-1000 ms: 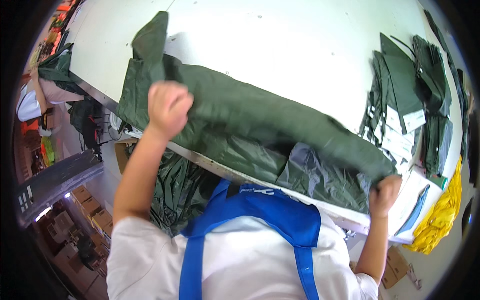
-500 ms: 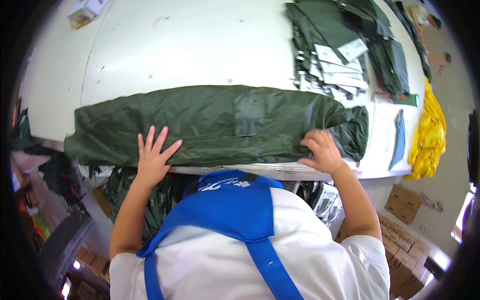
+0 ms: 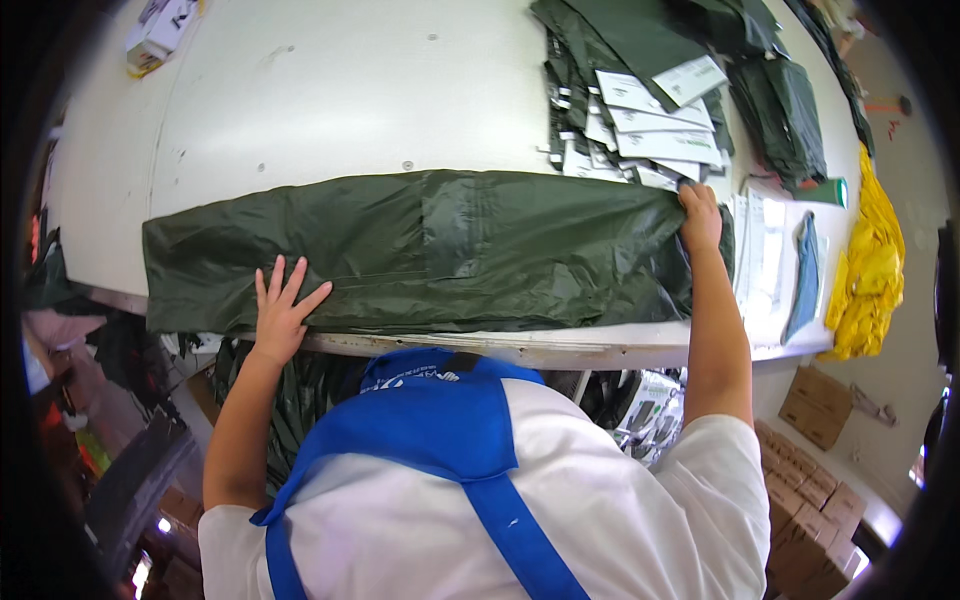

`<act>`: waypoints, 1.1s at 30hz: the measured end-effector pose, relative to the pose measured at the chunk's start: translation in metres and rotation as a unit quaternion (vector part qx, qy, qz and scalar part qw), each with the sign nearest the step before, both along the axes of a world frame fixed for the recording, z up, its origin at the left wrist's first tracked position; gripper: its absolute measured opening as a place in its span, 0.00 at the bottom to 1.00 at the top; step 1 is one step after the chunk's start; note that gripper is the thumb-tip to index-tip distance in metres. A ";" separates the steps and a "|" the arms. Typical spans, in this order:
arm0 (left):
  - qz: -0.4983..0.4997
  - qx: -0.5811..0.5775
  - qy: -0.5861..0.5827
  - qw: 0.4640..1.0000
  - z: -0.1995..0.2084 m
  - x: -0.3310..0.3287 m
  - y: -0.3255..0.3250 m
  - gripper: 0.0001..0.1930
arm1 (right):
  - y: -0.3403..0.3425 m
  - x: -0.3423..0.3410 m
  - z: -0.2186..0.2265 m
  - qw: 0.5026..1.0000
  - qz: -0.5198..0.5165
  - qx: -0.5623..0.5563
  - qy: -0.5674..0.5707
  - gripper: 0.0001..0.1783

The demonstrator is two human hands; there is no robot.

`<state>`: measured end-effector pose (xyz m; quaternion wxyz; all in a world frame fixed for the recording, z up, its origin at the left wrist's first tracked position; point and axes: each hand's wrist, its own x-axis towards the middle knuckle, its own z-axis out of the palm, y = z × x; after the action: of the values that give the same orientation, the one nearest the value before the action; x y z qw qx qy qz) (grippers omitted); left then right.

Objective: The person unfolds a large green waterproof garment on a table, smooths it out, and folds it into a compact rectangular shape. The person then places the folded garment into a small green pouch and zips it closed.

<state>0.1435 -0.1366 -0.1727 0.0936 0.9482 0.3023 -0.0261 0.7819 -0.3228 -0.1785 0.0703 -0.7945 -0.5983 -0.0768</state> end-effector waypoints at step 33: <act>-0.020 -0.102 -0.083 0.991 0.033 0.074 -0.027 0.32 | 0.046 -0.344 0.012 0.959 0.138 -0.011 0.246 0.13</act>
<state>0.2179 -0.1636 -0.1397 0.2146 0.9384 0.2702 0.0202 0.4382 -0.2770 -0.1669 0.2160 -0.6997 -0.6669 0.1382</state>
